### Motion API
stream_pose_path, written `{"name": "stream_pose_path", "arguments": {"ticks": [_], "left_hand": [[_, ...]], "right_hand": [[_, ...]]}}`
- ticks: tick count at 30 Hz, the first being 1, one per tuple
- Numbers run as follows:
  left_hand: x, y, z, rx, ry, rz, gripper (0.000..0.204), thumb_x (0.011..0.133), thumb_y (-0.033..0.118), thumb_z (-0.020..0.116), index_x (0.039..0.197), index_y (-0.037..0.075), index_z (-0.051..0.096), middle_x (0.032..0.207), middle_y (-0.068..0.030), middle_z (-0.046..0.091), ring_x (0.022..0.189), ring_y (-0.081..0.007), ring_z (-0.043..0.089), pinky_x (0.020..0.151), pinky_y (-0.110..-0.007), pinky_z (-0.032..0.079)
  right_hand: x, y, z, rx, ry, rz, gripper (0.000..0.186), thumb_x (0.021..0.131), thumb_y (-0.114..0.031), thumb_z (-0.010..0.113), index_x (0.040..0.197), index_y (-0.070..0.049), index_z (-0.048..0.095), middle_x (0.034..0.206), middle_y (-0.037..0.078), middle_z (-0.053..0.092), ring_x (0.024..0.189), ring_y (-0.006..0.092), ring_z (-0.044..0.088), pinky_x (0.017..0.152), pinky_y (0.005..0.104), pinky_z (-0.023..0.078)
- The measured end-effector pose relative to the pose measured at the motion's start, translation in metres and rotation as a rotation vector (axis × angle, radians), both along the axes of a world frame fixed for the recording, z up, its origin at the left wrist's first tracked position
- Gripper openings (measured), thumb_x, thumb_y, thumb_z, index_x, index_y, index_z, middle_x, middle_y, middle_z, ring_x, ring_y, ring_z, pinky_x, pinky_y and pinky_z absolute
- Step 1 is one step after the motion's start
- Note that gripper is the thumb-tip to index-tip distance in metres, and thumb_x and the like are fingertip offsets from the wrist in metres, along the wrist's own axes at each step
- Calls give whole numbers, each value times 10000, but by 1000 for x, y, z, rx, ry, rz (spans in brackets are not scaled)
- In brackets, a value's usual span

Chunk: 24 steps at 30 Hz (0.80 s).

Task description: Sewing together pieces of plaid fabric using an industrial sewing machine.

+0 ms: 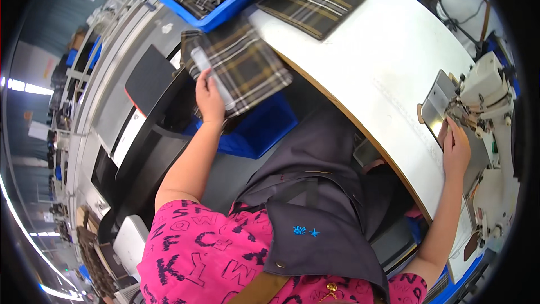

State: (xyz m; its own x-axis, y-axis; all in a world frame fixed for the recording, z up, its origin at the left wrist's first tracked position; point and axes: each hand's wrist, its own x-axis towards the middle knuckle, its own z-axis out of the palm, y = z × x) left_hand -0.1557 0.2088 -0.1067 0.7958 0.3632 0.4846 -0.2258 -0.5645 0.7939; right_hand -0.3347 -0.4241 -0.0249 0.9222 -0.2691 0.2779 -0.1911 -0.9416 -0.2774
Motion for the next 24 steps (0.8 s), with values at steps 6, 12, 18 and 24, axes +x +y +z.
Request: {"name": "stream_pose_path", "arguments": {"ticks": [6,12,18,24], "left_hand": [[-12,83,-102,34,505,374,301,1046,232,557,1313,173,682,1238,-162,725,1139,-332,685,986,-404,519],[-12,120,-135,-74,552,472,347,1018,336,607,1338,220,672,1308,-168,698,1207,-340,661,1020,-447,503],[1,58,-71,383,840,700,707,908,451,763,1533,283,477,1554,-177,447,1422,-436,425,1149,-524,383],[61,-55,35,383,-179,-159,421,939,246,742,1320,86,659,1317,-174,649,1252,-364,579,1084,-438,446]], "right_hand": [[-5,-6,-2,-103,-44,37,340,1065,-147,488,1345,-113,678,1089,108,695,987,276,672,881,350,513],[2,2,0,-74,-3,12,355,1043,-142,497,1352,-139,673,1161,110,711,1057,306,682,914,375,523],[-8,-7,0,-109,-45,-21,355,1030,-141,516,1345,-152,680,1065,103,697,977,299,677,862,382,528],[-5,15,10,-67,-88,-49,314,1014,-141,541,1276,-167,712,953,96,658,895,292,659,798,394,526]]}}
